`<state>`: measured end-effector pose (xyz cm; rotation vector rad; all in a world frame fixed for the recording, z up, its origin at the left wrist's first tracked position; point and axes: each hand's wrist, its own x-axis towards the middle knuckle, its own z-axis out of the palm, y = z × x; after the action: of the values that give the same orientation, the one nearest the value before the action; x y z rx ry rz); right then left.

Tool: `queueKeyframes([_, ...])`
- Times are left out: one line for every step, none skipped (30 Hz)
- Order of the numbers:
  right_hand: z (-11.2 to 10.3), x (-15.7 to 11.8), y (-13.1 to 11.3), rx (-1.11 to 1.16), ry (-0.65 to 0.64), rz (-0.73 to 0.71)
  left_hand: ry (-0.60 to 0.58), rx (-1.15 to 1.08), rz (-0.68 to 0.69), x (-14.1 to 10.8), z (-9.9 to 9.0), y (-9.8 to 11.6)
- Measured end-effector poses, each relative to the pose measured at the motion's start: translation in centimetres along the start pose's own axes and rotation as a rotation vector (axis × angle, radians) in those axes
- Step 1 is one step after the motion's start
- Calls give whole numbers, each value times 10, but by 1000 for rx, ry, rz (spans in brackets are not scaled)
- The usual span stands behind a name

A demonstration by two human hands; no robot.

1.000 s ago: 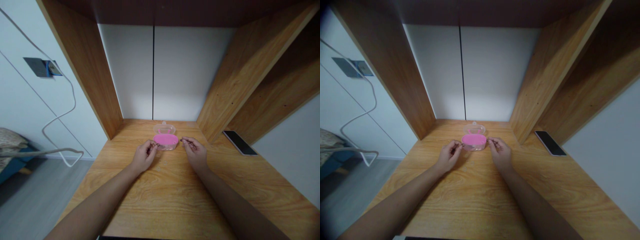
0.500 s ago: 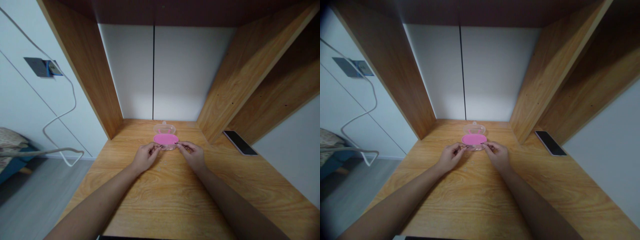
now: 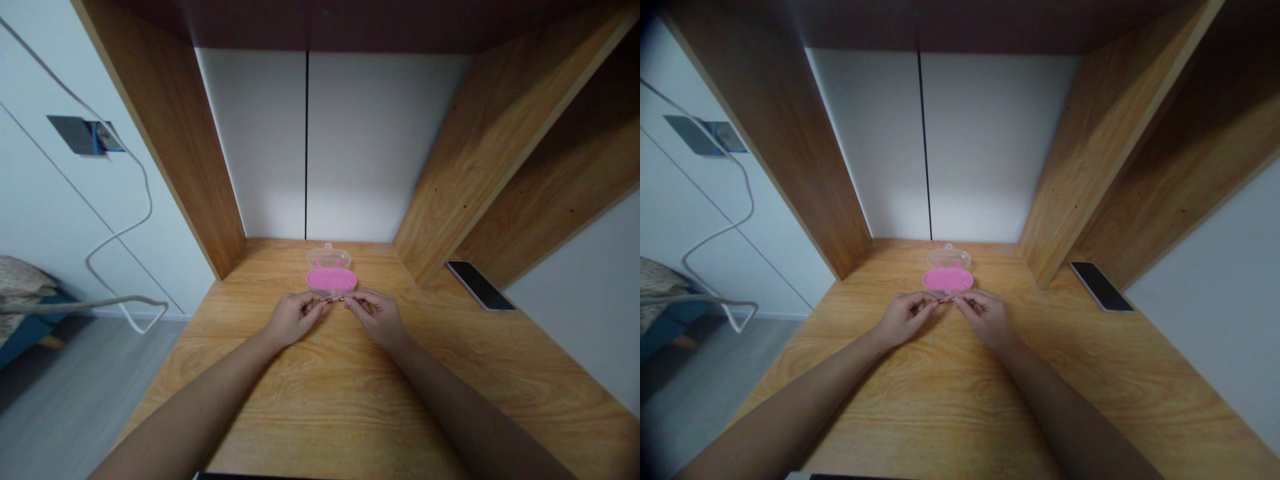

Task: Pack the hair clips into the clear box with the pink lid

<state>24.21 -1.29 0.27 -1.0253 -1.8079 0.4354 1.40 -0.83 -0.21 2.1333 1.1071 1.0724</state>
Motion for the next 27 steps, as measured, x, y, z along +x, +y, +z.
queueKeyframes([0, 0, -1, -8, -24, -31, -3, -8, -2, 0, 0, 1])
queueKeyframes([0, 0, -3, -11, -42, -63, -5, -15, -3, 0, 0, 2])
queueKeyframes([1, 0, -3, -9, -54, -91, -7, -20, -4, 0, 0, 3])
queueKeyframes([2, 0, -4, -7, -60, -114, -11, -25, -4, 0, 0, 3])
queueKeyframes([2, 0, -4, -4, -65, -135, -16, -29, -3, 0, 1, 3])
queueKeyframes([3, 0, -4, -1, -72, -154, -26, -33, -1, 0, 1, 3])
queueKeyframes([4, 0, -3, 1, -78, -172, -38, -36, 2, 0, 2, 3])
queueKeyframes([4, -1, -3, 3, -84, -187, -49, -40, 6, -1, 2, 2])
queueKeyframes([5, -1, -2, 3, -92, -200, -60, -41, 10, -1, 3, 2])
queueKeyframes([5, -1, -1, 2, -97, -213, -68, -42, 13, -1, 3, 2])
queueKeyframes([6, -2, 0, 0, -101, -220, -73, -41, 16, -1, 4, 2])
queueKeyframes([6, -2, 0, -4, -105, -224, -75, -40, 19, -1, 4, 2])
queueKeyframes([6, -2, 1, -8, -111, -226, -75, -39, 22, -2, 4, 3])
queueKeyframes([6, -2, 1, -13, -117, -226, -75, -38, 24, -2, 4, 3])
queueKeyframes([6, -2, 1, -17, -124, -223, -75, -37, 26, -1, 4, 3])
queueKeyframes([6, -2, 1, -20, -129, -220, -73, -36, 27, -1, 3, 3])
queueKeyframes([6, -2, 1, -23, -135, -215, -71, -37, 27, -1, 3, 3])
queueKeyframes([6, -2, 1, -26, -141, -210, -67, -38, 27, -1, 3, 3])
queueKeyframes([6, -2, 1, -26, -144, -208, -65, -39, 28, -1, 3, 3])
queueKeyframes([6, -2, 1, -24, -144, -210, -62, -38, 29, -1, 3, 3])
queueKeyframes([6, -2, 1, -23, -142, -216, -60, -37, 32, -1, 3, 2])
queueKeyframes([7, -2, 2, -23, -137, -223, -59, -36, 36, -1, 3, 2])
queueKeyframes([7, -2, 2, -25, -130, -232, -60, -36, 41, -1, 3, 2])
queueKeyframes([7, -2, 3, -28, -121, -241, -61, -38, 46, -1, 3, 2])
queueKeyframes([8, -2, 3, -30, -113, -247, -64, -42, 49, -1, 3, 1])
queueKeyframes([8, -2, 2, -33, -110, -250, -66, -47, 52, -1, 3, 1])
queueKeyframes([8, -2, 2, -34, -109, -250, -67, -52, 54, -1, 3, 1])
